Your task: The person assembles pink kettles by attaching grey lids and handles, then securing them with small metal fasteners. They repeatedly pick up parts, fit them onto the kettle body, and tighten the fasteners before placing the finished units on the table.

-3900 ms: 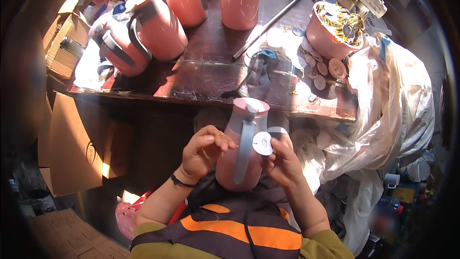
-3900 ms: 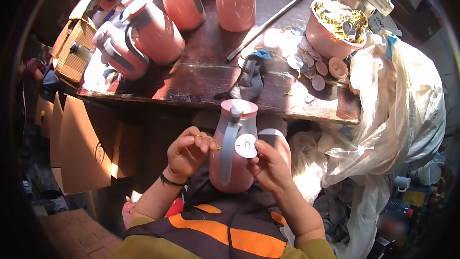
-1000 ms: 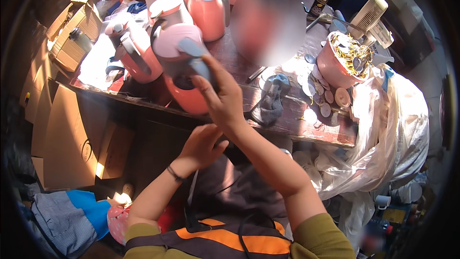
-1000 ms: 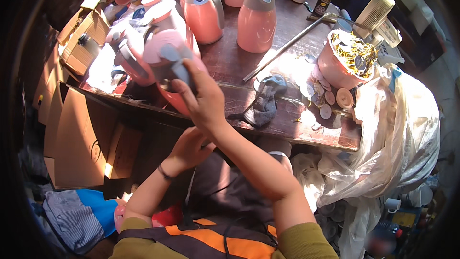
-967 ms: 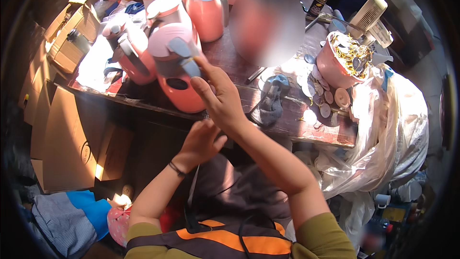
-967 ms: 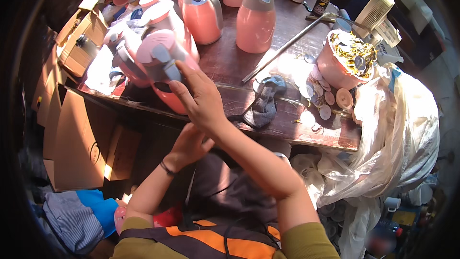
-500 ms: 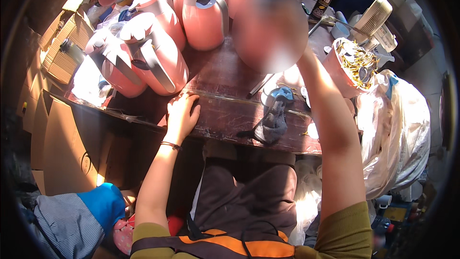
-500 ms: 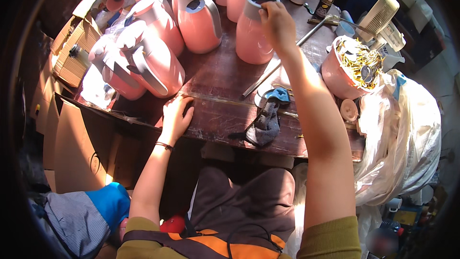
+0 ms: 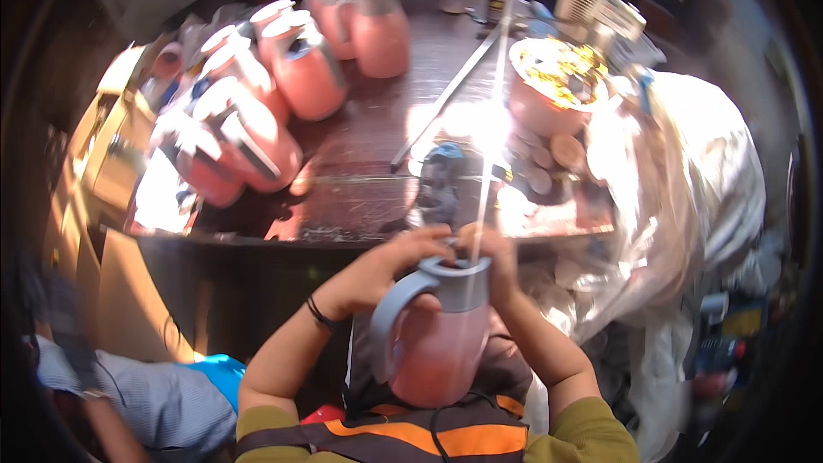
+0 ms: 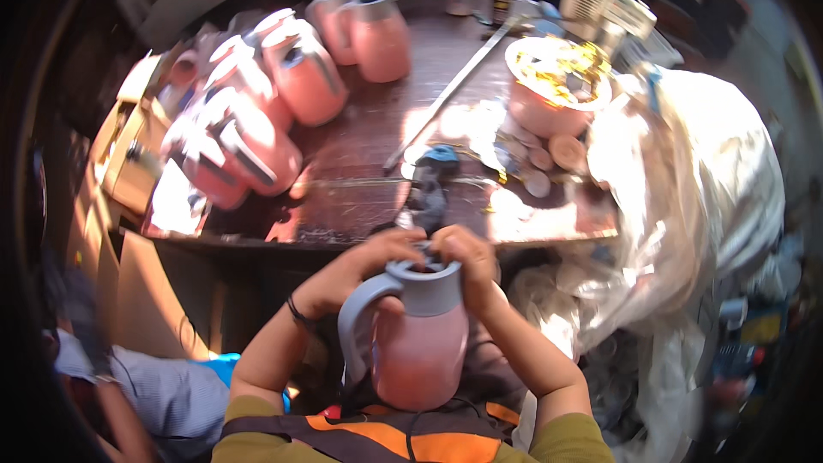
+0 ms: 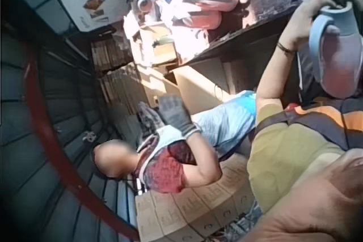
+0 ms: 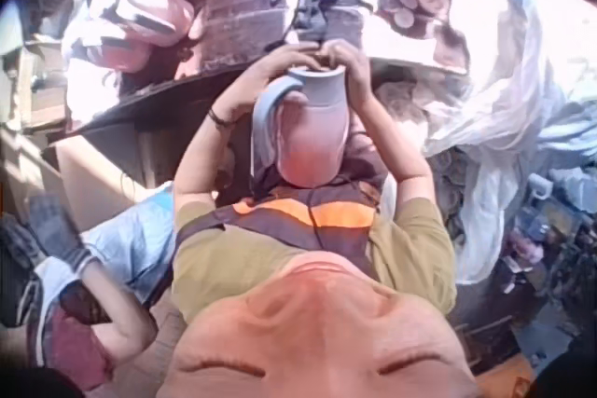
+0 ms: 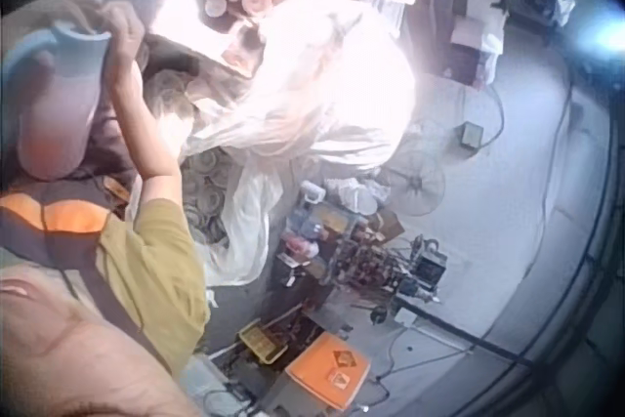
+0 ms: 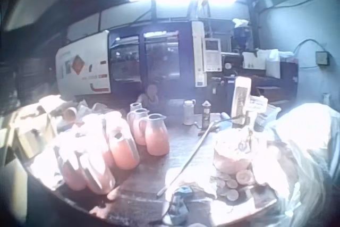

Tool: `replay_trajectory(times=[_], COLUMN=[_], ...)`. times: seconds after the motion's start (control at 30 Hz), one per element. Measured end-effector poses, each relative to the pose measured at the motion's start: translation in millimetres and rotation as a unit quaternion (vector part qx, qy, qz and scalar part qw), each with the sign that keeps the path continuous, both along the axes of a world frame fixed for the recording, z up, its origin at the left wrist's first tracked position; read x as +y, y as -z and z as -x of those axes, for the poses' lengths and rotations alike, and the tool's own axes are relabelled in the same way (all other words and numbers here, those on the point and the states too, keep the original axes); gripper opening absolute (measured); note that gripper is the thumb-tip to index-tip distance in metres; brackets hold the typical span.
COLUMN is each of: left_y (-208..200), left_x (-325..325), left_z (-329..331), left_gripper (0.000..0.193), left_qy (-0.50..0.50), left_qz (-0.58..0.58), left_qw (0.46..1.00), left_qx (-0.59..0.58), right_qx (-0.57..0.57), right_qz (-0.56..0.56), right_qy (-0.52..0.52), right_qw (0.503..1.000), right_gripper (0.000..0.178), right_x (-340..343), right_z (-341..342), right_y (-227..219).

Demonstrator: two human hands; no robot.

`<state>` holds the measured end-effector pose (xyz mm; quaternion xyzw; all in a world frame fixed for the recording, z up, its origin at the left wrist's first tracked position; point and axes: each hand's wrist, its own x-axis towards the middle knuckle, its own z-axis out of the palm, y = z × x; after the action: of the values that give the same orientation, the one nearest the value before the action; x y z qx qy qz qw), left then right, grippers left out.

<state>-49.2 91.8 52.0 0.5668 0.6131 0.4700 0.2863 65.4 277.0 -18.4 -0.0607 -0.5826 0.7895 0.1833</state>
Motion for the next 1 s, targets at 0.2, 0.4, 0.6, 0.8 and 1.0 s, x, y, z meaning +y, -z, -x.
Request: replay_trajectory(times=[0.2, 0.4, 0.6, 0.8, 1.0], left_y=[21, 31, 9, 6, 43], left_x=[8, -4, 22, -6, -44], left_z=[-35, -35, -38, -38, -34], left_gripper=[0.036, 0.043, 0.046, 0.061, 0.054], left_qy=[-0.108, -0.061, -0.071, -0.200, -0.258], left_qz=[0.186, 0.274, 0.271, 0.239, 0.149], left_qw=[0.942, 0.960, 0.960, 0.944, 0.923], left_qx=[0.258, 0.006, 0.007, -0.107, -0.243], right_qx=[-0.191, -0.470, -0.594, -0.570, -0.592], right_qz=[-0.026, -0.058, -0.122, -0.350, 0.275], right_qy=[0.119, 0.457, 0.122, 0.437, 0.305], right_qw=[0.974, 0.753, 0.786, 0.601, 0.694], right_gripper=[0.022, 0.023, 0.024, 0.030, 0.039], right_x=[49, 106, -18, 92, 61], right_z=[-149, -400, -415, -404, -417], right_y=[91, 214, 390, 292, 417])
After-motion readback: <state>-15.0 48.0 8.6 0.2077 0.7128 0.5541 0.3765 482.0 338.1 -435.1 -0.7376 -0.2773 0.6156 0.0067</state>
